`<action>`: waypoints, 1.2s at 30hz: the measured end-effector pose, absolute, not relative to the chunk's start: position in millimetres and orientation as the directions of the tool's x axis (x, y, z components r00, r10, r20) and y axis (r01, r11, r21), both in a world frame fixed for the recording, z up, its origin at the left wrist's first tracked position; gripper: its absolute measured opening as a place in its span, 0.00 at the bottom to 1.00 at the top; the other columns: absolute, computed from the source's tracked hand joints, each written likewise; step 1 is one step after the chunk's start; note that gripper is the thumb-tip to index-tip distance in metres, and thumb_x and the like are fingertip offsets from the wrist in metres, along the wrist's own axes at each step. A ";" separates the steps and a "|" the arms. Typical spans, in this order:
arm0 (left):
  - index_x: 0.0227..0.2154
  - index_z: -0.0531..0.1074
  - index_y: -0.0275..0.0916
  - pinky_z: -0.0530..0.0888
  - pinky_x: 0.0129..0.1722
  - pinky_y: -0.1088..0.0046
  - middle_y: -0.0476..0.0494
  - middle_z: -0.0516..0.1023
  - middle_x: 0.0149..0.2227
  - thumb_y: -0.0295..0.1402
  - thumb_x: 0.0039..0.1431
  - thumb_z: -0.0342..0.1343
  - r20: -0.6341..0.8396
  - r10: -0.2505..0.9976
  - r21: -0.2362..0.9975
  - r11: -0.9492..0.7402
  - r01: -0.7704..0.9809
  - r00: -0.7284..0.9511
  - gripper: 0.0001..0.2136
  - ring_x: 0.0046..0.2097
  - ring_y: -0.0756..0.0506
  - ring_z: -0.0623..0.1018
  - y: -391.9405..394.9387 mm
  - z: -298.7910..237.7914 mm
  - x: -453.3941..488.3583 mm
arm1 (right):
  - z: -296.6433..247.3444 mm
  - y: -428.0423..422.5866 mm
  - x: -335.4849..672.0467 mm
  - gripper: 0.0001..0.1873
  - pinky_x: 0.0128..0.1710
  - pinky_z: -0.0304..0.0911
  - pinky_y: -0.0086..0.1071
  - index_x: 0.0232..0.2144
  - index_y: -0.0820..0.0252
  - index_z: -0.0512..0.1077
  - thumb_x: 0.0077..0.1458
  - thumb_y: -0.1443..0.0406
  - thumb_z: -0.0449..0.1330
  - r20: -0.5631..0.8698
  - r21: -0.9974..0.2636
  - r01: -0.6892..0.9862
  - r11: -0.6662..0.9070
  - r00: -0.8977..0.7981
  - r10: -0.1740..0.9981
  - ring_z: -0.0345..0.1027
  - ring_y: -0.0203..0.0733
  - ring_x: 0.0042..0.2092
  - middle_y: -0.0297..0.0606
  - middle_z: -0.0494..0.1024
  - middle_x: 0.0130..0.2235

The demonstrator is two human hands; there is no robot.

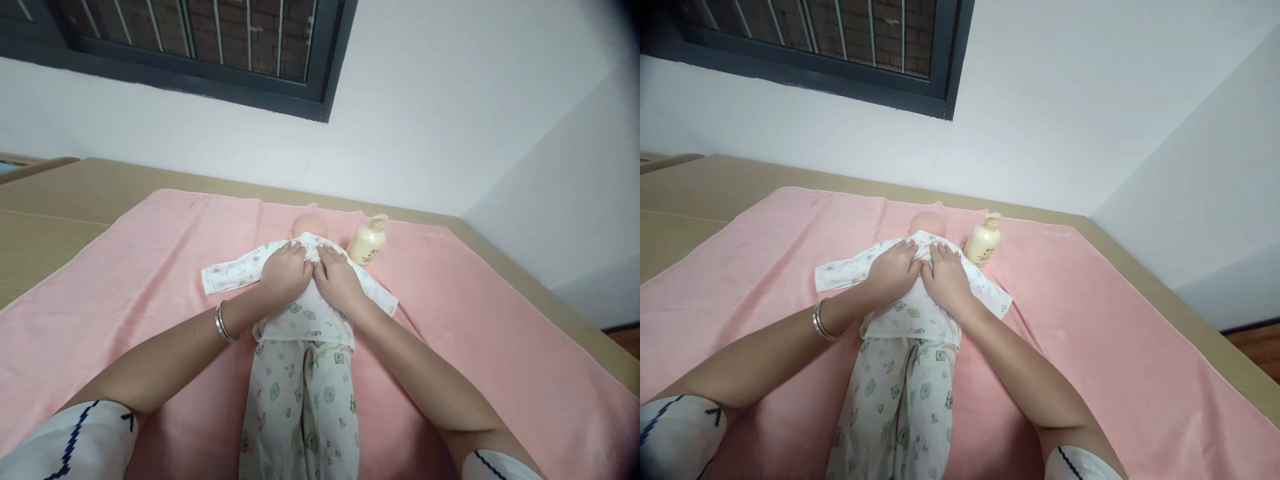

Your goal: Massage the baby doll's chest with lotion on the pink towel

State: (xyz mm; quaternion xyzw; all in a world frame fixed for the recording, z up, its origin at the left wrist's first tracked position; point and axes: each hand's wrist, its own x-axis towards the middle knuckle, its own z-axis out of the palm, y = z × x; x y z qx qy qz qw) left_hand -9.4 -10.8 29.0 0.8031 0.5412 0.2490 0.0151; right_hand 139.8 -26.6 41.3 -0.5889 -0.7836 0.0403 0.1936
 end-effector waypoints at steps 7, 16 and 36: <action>0.52 0.72 0.30 0.72 0.56 0.56 0.31 0.77 0.54 0.34 0.68 0.40 0.336 0.918 0.293 -0.314 0.903 0.210 0.20 0.57 0.35 0.75 -3.5 31.1 -12.7 | 46.3 -42.3 134.3 0.28 0.69 0.52 0.48 0.64 0.69 0.64 0.67 0.61 0.45 0.211 -0.249 0.902 0.352 -0.304 0.929 0.52 0.53 0.70 0.53 0.63 0.67; 0.60 0.66 0.26 0.64 0.64 0.52 0.28 0.69 0.64 0.33 0.69 0.40 0.383 0.865 0.242 -0.432 0.869 0.324 0.24 0.67 0.34 0.65 -25.3 21.5 -3.3 | 31.1 -7.1 152.0 0.30 0.70 0.44 0.53 0.66 0.68 0.60 0.67 0.60 0.46 0.285 -0.335 0.858 0.391 -0.303 0.909 0.49 0.51 0.71 0.52 0.60 0.69; 0.64 0.61 0.31 0.56 0.68 0.48 0.33 0.62 0.69 0.36 0.68 0.41 0.304 0.901 0.371 -0.411 0.833 0.310 0.25 0.70 0.34 0.59 -10.7 22.4 -9.6 | 34.6 -17.9 143.1 0.30 0.70 0.46 0.52 0.65 0.76 0.61 0.69 0.61 0.42 0.267 -0.252 0.917 0.311 -0.243 0.933 0.53 0.57 0.69 0.58 0.63 0.66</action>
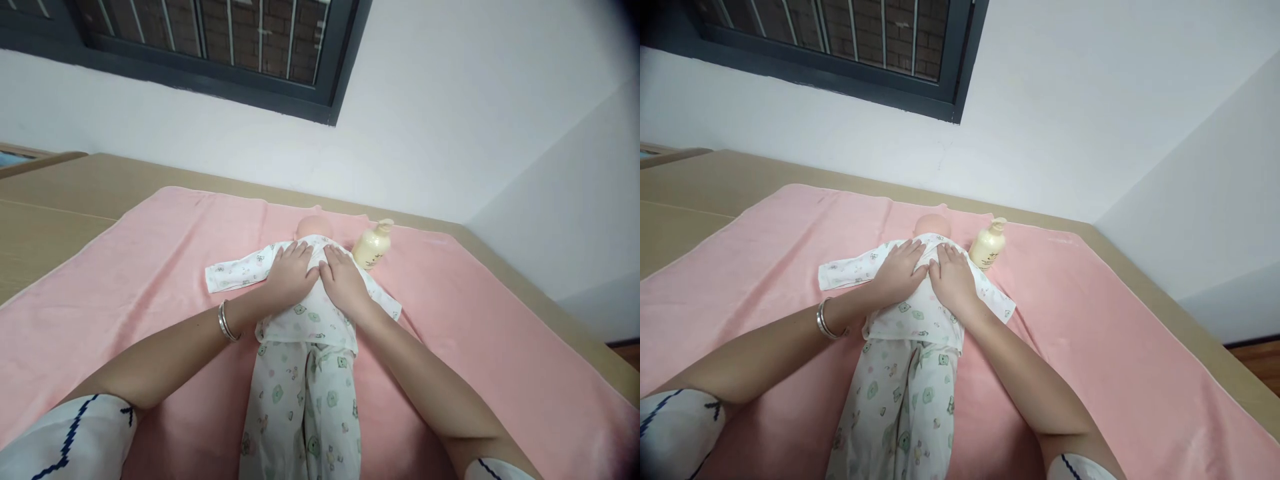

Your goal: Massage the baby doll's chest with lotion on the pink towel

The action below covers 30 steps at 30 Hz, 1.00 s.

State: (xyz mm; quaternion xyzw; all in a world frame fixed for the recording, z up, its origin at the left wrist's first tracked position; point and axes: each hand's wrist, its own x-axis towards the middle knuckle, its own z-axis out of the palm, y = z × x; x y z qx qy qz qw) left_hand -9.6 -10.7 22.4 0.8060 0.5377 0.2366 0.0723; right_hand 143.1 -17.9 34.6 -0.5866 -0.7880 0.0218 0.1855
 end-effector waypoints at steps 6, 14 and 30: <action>0.59 0.66 0.33 0.60 0.66 0.48 0.34 0.69 0.64 0.35 0.66 0.42 0.271 0.916 0.470 -0.395 0.789 0.297 0.23 0.65 0.35 0.66 7.9 25.0 -18.0 | 43.1 -41.6 132.0 0.31 0.70 0.47 0.49 0.66 0.76 0.60 0.68 0.61 0.44 0.228 -0.216 0.913 0.346 -0.298 0.927 0.48 0.57 0.71 0.58 0.58 0.68; 0.65 0.61 0.33 0.51 0.70 0.45 0.36 0.62 0.69 0.37 0.66 0.41 0.295 0.920 0.504 -0.380 0.776 0.259 0.26 0.69 0.36 0.60 2.4 17.3 -13.0 | 31.6 -14.7 144.5 0.30 0.71 0.43 0.51 0.66 0.70 0.61 0.66 0.64 0.45 0.292 -0.316 0.888 0.335 -0.245 0.924 0.49 0.52 0.71 0.52 0.60 0.68; 0.62 0.64 0.29 0.60 0.67 0.48 0.32 0.67 0.65 0.35 0.68 0.41 0.387 0.891 0.367 -0.386 0.846 0.239 0.24 0.68 0.34 0.64 -11.3 14.5 -6.8 | 25.3 -7.6 152.2 0.29 0.70 0.46 0.52 0.64 0.68 0.63 0.64 0.63 0.46 0.335 -0.316 0.861 0.398 -0.292 0.896 0.52 0.52 0.70 0.52 0.62 0.67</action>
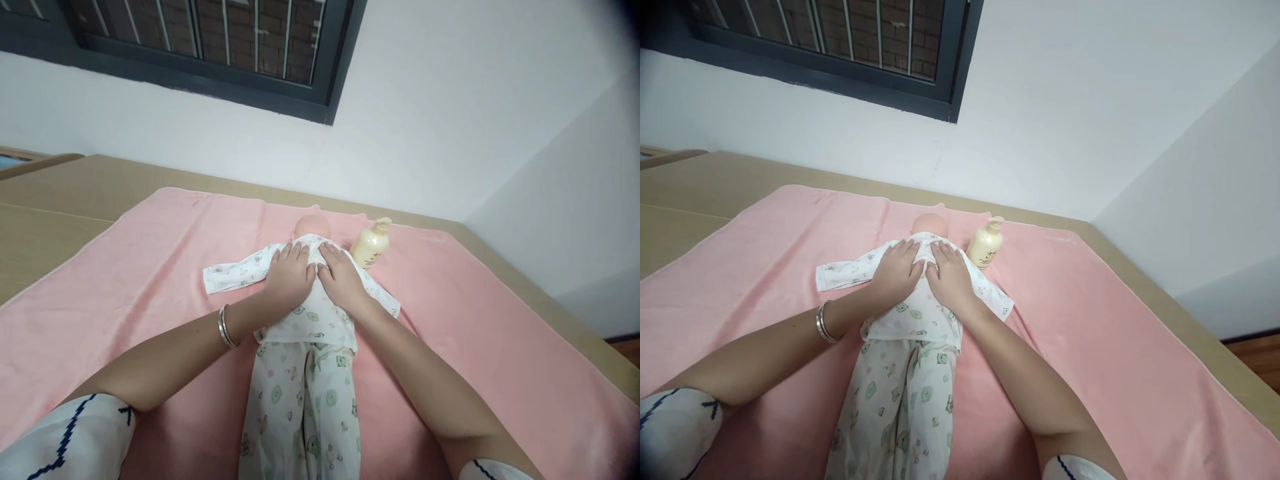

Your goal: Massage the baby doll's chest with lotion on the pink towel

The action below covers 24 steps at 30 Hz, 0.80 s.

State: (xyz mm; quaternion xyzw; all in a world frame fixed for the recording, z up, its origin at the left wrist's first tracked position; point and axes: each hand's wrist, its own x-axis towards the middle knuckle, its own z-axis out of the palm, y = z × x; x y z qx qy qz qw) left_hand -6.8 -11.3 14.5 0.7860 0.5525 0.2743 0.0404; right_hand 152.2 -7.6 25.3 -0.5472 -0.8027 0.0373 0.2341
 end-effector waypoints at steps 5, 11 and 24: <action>0.62 0.65 0.27 0.59 0.67 0.50 0.30 0.66 0.66 0.32 0.68 0.42 0.424 0.844 0.256 -0.459 0.851 0.328 0.23 0.69 0.33 0.62 -25.7 14.0 -0.9 | 31.0 1.8 159.1 0.28 0.69 0.48 0.54 0.62 0.69 0.65 0.64 0.62 0.47 0.286 -0.319 0.830 0.457 -0.376 0.882 0.51 0.54 0.70 0.54 0.62 0.67; 0.59 0.68 0.32 0.61 0.67 0.53 0.34 0.69 0.64 0.33 0.66 0.42 0.305 0.895 0.385 -0.428 0.817 0.325 0.22 0.66 0.37 0.66 -0.9 26.7 -14.0 | 37.1 -32.9 135.3 0.29 0.69 0.50 0.52 0.63 0.76 0.63 0.66 0.64 0.43 0.287 -0.193 0.921 0.339 -0.277 0.917 0.54 0.57 0.69 0.60 0.63 0.66; 0.61 0.65 0.28 0.59 0.67 0.50 0.29 0.66 0.65 0.33 0.68 0.41 0.380 0.863 0.293 -0.452 0.842 0.331 0.23 0.69 0.33 0.61 -21.1 18.1 -1.1 | 33.1 5.6 159.2 0.27 0.68 0.50 0.49 0.59 0.67 0.69 0.69 0.58 0.43 0.267 -0.350 0.856 0.382 -0.300 0.916 0.56 0.52 0.68 0.53 0.67 0.65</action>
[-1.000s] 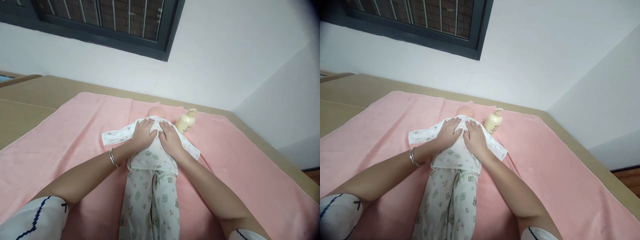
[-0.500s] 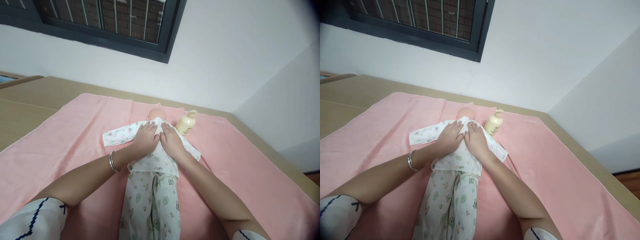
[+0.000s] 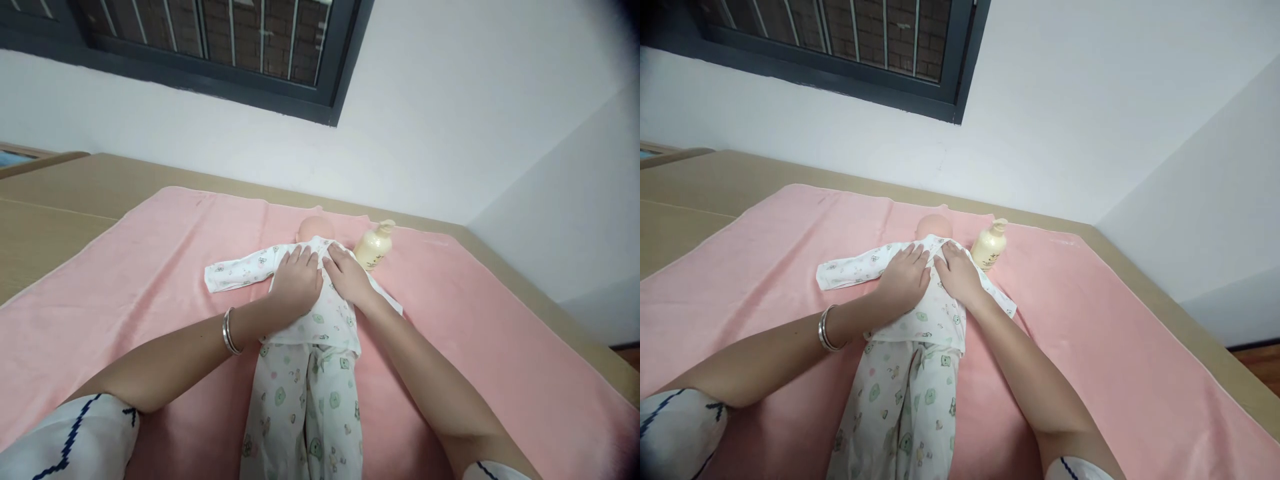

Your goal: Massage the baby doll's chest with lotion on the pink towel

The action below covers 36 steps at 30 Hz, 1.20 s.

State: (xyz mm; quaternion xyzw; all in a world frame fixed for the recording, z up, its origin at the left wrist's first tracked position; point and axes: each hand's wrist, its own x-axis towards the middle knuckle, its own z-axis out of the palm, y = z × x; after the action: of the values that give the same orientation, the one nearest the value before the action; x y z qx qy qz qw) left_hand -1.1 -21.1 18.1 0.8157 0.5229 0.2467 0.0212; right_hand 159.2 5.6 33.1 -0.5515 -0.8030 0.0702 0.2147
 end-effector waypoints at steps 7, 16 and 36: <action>0.58 0.68 0.31 0.61 0.66 0.52 0.32 0.67 0.65 0.37 0.68 0.42 0.257 0.917 0.422 -0.390 0.818 0.305 0.23 0.67 0.35 0.65 6.0 29.4 -15.2 | 37.2 -25.4 139.2 0.30 0.69 0.48 0.51 0.63 0.79 0.63 0.69 0.62 0.41 0.265 -0.198 0.924 0.327 -0.270 0.925 0.55 0.57 0.68 0.61 0.64 0.65; 0.58 0.68 0.30 0.64 0.64 0.51 0.29 0.72 0.61 0.37 0.68 0.41 0.343 0.901 0.342 -0.382 0.859 0.264 0.22 0.64 0.33 0.69 -3.8 22.0 -10.0 | 39.2 -18.3 145.5 0.28 0.67 0.54 0.47 0.62 0.69 0.66 0.68 0.60 0.43 0.259 -0.270 0.896 0.354 -0.287 0.922 0.57 0.53 0.68 0.53 0.67 0.65; 0.58 0.67 0.28 0.62 0.65 0.54 0.28 0.68 0.64 0.36 0.68 0.39 0.286 0.915 0.360 -0.377 0.853 0.284 0.23 0.66 0.36 0.66 12.4 22.6 -16.2 | 33.3 -38.6 130.7 0.27 0.69 0.52 0.49 0.63 0.65 0.67 0.67 0.61 0.44 0.346 -0.331 0.864 0.379 -0.263 0.901 0.54 0.49 0.69 0.47 0.66 0.66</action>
State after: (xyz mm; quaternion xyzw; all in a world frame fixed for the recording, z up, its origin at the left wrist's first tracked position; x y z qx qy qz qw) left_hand -16.2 12.4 22.6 0.7984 0.5537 0.2264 0.0686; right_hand 130.7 -38.6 33.3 -0.5559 -0.7938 0.0375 0.2439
